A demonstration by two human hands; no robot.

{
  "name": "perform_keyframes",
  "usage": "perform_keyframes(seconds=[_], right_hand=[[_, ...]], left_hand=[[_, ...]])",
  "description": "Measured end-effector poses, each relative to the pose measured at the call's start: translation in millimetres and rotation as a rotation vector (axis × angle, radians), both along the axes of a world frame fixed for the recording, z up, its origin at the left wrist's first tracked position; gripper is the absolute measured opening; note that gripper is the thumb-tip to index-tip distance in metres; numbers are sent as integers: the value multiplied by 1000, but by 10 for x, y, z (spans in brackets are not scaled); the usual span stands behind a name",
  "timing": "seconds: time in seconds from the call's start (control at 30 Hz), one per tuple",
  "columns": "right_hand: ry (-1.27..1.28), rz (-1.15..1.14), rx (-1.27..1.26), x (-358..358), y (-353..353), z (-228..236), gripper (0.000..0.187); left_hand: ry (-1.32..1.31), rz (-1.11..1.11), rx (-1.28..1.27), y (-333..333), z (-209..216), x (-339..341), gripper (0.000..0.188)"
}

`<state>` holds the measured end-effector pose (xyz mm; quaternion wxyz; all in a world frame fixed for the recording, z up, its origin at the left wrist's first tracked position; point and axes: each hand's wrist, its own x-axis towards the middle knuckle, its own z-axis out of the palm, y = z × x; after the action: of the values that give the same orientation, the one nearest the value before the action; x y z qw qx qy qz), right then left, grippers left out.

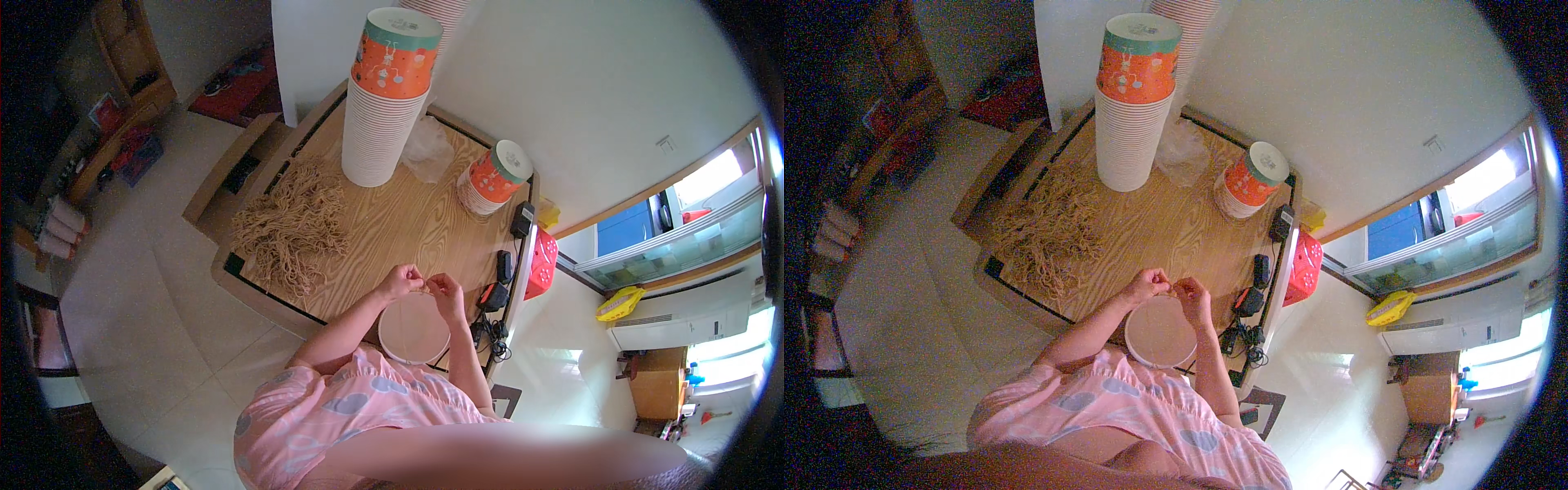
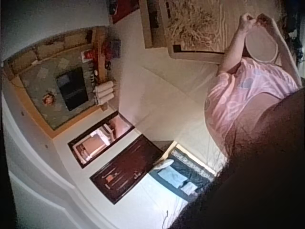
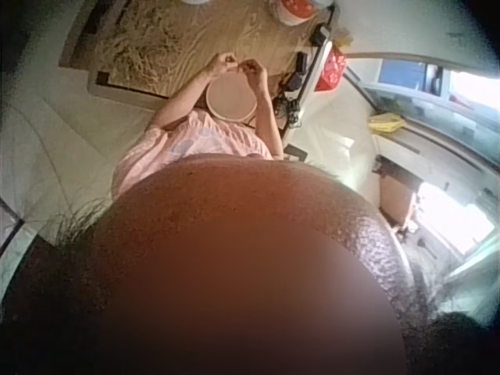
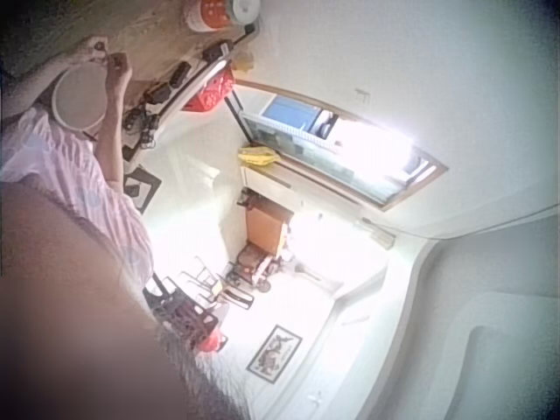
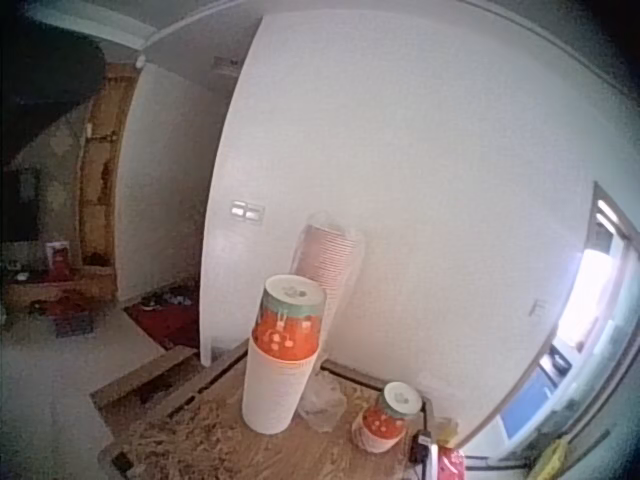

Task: Placing shredded paper into a container for packaging or display.

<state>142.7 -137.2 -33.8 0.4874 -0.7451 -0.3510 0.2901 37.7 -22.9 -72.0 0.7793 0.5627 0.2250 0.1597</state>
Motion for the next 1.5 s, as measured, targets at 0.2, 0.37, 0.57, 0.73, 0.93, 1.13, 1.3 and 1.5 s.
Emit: perform_keyframes(seconds=[0.2,0.37,0.57,0.73,0.93,1.13,1.3,1.5], right_hand=[[-82,-2,18,-59,-7,44,3],[-88,26,32,-20,-13,10,8],[-207,92,53,-27,-4,29,3],[-107,50,72,-59,40,47,5],[-41,24,112,31,21,-137,3],[146,-72,50,79,24,-168,16],[138,-25,-49,115,21,-212,22],[118,10,-112,138,10,-289,16]], left_hand=[[13,24,0,-10,-12,-8,8],[83,-50,-7,23,21,-28,7],[80,-80,35,21,-29,-23,6],[31,-80,-45,37,-104,11,13],[-28,-23,-93,4,-27,10,15],[83,155,519,-87,23,-4,11],[126,174,683,-124,143,-45,13],[156,197,803,-153,197,-61,13]])
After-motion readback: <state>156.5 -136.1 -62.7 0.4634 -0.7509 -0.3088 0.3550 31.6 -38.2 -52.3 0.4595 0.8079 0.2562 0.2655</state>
